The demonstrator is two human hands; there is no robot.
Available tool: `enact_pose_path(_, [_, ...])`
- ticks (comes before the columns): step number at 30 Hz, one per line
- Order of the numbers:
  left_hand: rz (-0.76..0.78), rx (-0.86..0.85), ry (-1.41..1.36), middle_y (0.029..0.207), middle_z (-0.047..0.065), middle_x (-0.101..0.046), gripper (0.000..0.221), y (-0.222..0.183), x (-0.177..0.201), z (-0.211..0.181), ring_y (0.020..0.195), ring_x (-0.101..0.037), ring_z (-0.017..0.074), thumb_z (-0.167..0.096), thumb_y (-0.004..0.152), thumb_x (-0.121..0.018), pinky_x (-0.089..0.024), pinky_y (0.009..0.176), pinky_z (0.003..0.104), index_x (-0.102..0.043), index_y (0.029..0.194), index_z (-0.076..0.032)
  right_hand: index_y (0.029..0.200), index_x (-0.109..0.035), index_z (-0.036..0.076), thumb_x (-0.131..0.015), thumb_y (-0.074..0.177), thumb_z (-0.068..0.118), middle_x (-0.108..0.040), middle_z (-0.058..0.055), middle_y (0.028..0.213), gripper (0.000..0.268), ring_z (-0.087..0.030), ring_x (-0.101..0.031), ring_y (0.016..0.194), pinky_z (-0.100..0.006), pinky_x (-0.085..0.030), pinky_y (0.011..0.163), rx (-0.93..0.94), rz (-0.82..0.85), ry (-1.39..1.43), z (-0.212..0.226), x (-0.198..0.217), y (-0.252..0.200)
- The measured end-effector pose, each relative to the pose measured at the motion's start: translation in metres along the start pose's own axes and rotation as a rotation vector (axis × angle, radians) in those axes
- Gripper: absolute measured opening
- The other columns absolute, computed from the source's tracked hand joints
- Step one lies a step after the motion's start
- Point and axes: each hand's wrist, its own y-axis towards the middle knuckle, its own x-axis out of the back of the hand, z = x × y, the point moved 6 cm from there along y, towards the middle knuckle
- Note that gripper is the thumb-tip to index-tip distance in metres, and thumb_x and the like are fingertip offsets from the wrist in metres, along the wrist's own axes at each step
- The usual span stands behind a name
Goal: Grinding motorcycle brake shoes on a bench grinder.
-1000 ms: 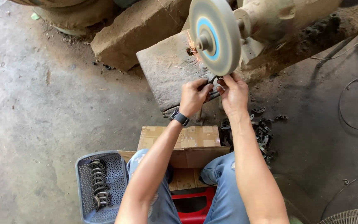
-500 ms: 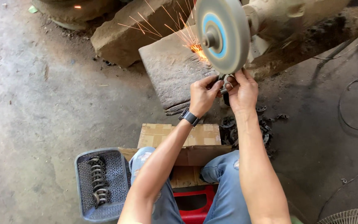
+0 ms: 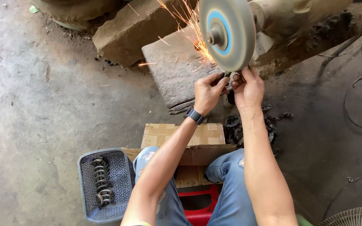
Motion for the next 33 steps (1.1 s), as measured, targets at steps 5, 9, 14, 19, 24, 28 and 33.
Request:
enact_pose_path(5, [-0.091,-0.057,0.275,0.08,0.007,-0.075,0.021,-0.021,0.038,-0.021,0.067,-0.068,0.007,-0.009,0.093,-0.076,-0.059,0.06,0.026,-0.076,0.109,0.004,0.12,-0.069,0.001,-0.061,0.105,0.011,-0.072,-0.006,0.096,0.019,-0.014,-0.065,0.075,-0.027,-0.053,0.06,-0.084,0.062,-0.178,-0.014,-0.019,-0.016])
enact_pose_path(9, [-0.099,-0.453,0.646,0.096,0.013,-0.077,0.02,-0.029,0.053,-0.057,0.077,-0.075,0.0169,-0.007,0.09,-0.077,-0.059,0.071,0.028,-0.074,0.108,0.001,0.118,-0.07,0.004,-0.059,0.101,0.01,-0.075,-0.006,0.099,0.021,-0.016,-0.071,0.081,-0.027,-0.058,0.065,-0.3,0.106,-0.318,-0.024,-0.023,-0.026])
enact_pose_path(14, [-0.059,-0.342,0.627,0.091,0.014,-0.075,0.019,-0.027,0.041,-0.06,0.073,-0.074,0.0197,-0.005,0.089,-0.075,-0.058,0.067,0.03,-0.073,0.106,0.003,0.12,-0.069,0.003,-0.062,0.102,0.009,-0.074,-0.007,0.101,0.02,-0.018,-0.072,0.088,-0.03,-0.061,0.075,-0.329,0.127,-0.203,-0.031,-0.011,-0.021])
enact_pose_path(19, [-0.036,-0.277,0.551,0.083,0.013,-0.073,0.024,-0.016,0.02,-0.047,0.066,-0.071,0.015,-0.009,0.09,-0.073,-0.057,0.059,0.03,-0.071,0.109,0.004,0.121,-0.064,0.004,-0.064,0.101,0.01,-0.071,-0.007,0.102,0.021,-0.018,-0.07,0.087,-0.031,-0.061,0.075,-0.283,0.068,-0.072,-0.028,0.005,-0.008])
enact_pose_path(24, [0.065,0.015,0.29,0.065,0.003,-0.067,0.022,0.004,-0.004,-0.015,0.055,-0.062,0.0064,-0.016,0.1,-0.07,-0.052,0.049,0.026,-0.07,0.09,0.004,0.123,-0.065,0.001,-0.066,0.104,0.013,-0.071,-0.008,0.103,0.023,-0.017,-0.066,0.086,-0.029,-0.057,0.072,-0.104,-0.044,0.046,-0.006,0.004,-0.003])
enact_pose_path(28, [0.073,-0.026,0.273,0.069,0.004,-0.069,0.018,-0.001,-0.001,-0.017,0.057,-0.064,0.0062,-0.014,0.098,-0.071,-0.052,0.051,0.026,-0.073,0.096,0.003,0.123,-0.065,0.004,-0.068,0.1,0.014,-0.07,-0.006,0.1,0.025,-0.016,-0.066,0.085,-0.028,-0.055,0.07,-0.069,0.018,0.093,-0.008,0.002,0.001])
enact_pose_path(33, [0.031,-0.057,0.337,0.072,0.004,-0.072,0.02,-0.007,0.01,-0.015,0.058,-0.065,0.0058,-0.013,0.096,-0.071,-0.054,0.053,0.025,-0.077,0.109,0.0,0.123,-0.065,0.005,-0.068,0.1,0.015,-0.071,-0.001,0.097,0.025,-0.013,-0.063,0.079,-0.026,-0.051,0.063,-0.097,0.02,-0.159,-0.007,-0.007,-0.005])
